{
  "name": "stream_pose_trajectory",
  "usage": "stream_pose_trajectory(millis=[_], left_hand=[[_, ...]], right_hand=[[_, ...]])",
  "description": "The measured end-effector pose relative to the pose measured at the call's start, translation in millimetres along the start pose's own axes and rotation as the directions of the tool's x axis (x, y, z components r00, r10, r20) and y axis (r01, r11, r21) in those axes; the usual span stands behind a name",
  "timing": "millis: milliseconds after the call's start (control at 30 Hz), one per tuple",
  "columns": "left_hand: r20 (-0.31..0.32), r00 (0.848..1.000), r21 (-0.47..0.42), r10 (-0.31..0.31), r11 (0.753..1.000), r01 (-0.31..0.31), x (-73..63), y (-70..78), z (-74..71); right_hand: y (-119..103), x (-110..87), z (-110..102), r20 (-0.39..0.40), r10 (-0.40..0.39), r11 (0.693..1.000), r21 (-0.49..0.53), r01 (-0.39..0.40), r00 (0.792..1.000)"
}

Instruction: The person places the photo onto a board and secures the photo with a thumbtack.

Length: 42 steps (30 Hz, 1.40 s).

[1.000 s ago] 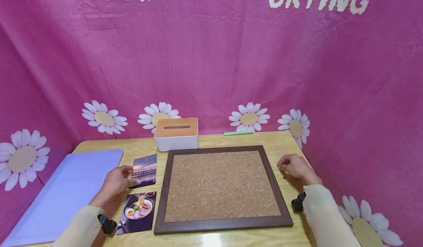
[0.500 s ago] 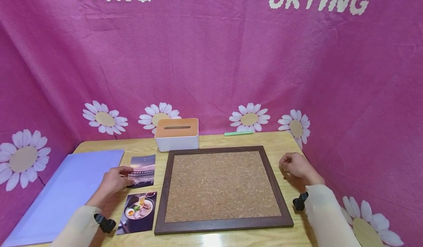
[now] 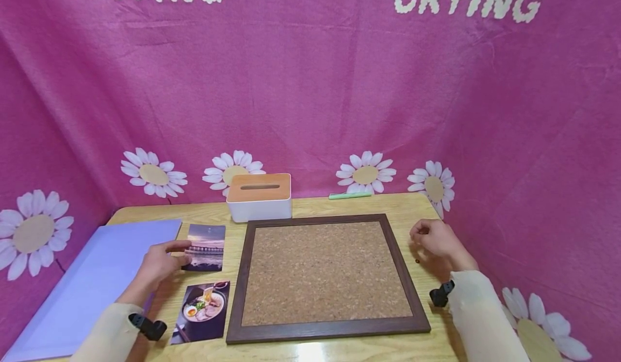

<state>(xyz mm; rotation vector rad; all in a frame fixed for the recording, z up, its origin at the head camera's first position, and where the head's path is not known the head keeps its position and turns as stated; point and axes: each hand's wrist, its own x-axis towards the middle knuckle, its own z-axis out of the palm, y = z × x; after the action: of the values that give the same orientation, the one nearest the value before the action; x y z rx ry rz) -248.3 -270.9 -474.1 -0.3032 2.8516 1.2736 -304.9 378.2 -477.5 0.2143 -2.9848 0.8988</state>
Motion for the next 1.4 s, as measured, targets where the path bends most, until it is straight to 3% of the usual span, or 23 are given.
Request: stream_pose_trajectory(millis=[333,467,767,1167,1267,1400], left_hand=[[0.016,0.999,-0.155,-0.046,0.987,0.048,-6.3,3.8,-7.4],[0.034,0.998,-0.191,-0.060,0.979,0.065,-8.6,5.6,-7.8],[0.038,0.999,-0.213,0.014,0.977,-0.006,-16.4,12.3,-5.2],[0.090,0.995,-0.287,0.036,0.958,-0.009,-31.2,33.4,14.7],[0.094,0.995,-0.271,0.040,0.963,-0.013,-36.6,38.8,22.5],[0.129,0.991,-0.327,0.031,0.945,0.013,-42.7,46.2,33.7]], right_hand=[[-16.6,1.1,-6.6,-0.013,0.007,0.996,0.092,-0.005,1.000],[-24.6,1.0,-9.2,0.002,-0.029,0.987,0.160,0.029,1.000],[-45.6,0.4,-10.2,0.080,-0.069,0.954,0.298,0.042,0.994],[-84.1,1.1,-1.7,0.134,-0.150,0.938,0.332,0.098,0.980],[-92.9,0.8,1.6,0.138,-0.171,0.935,0.336,0.116,0.975],[-104.3,1.1,7.3,0.146,-0.179,0.930,0.347,0.119,0.973]])
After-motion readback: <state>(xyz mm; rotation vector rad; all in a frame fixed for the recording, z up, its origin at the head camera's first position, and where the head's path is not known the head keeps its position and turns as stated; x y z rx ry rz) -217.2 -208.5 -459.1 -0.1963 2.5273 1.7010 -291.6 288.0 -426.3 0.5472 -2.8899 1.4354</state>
